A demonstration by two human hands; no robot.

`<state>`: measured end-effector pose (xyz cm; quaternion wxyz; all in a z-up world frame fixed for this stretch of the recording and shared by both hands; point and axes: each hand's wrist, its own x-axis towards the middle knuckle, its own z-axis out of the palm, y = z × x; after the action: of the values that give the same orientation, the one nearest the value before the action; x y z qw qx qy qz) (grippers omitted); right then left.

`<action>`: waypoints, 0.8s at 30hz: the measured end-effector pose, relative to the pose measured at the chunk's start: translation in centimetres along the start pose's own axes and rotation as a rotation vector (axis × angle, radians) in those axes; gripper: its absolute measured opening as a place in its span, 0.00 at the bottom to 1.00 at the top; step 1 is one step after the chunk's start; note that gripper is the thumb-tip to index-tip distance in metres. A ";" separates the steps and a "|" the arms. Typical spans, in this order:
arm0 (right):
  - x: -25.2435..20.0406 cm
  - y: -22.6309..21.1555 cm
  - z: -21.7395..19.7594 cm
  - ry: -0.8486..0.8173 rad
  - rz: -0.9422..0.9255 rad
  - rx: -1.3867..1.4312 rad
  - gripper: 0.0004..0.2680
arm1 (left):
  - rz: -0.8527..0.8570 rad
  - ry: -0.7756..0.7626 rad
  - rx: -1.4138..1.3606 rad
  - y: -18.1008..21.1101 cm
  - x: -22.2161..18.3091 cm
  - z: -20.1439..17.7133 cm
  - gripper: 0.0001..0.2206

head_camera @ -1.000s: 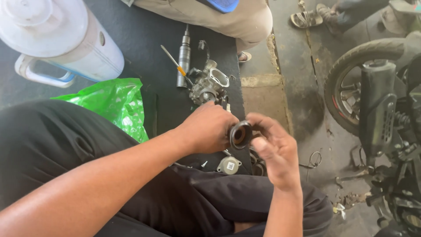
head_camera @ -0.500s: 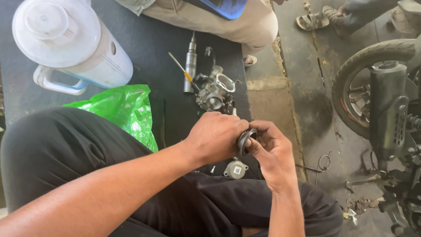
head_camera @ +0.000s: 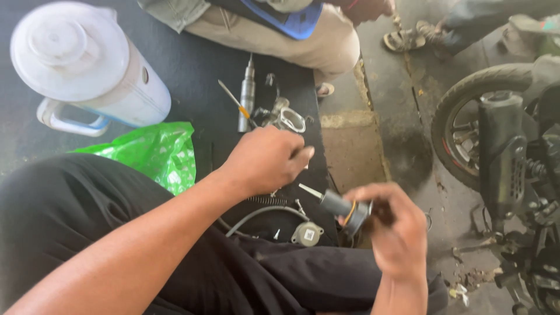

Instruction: Dismantling and repairing a motorcycle carburetor using pliers and screwdrivers.

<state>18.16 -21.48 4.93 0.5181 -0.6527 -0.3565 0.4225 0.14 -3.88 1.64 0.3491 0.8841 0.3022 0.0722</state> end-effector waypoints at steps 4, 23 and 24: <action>-0.7 -2.4 0.6 -0.024 -0.128 -0.063 0.06 | -0.094 0.343 -0.326 0.1 0.3 -0.8 0.17; 2.2 3.2 -0.2 0.171 0.041 0.532 0.07 | -0.361 0.220 -0.001 -3.6 3.1 2.7 0.50; 2.4 3.0 -0.2 0.164 0.038 0.526 0.07 | -0.363 0.228 -0.005 -3.8 3.2 2.7 0.50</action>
<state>19.39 -20.02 1.63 0.6890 -0.5342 -0.1793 0.4559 1.82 -1.39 -3.11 0.3222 0.8003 0.4940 0.1082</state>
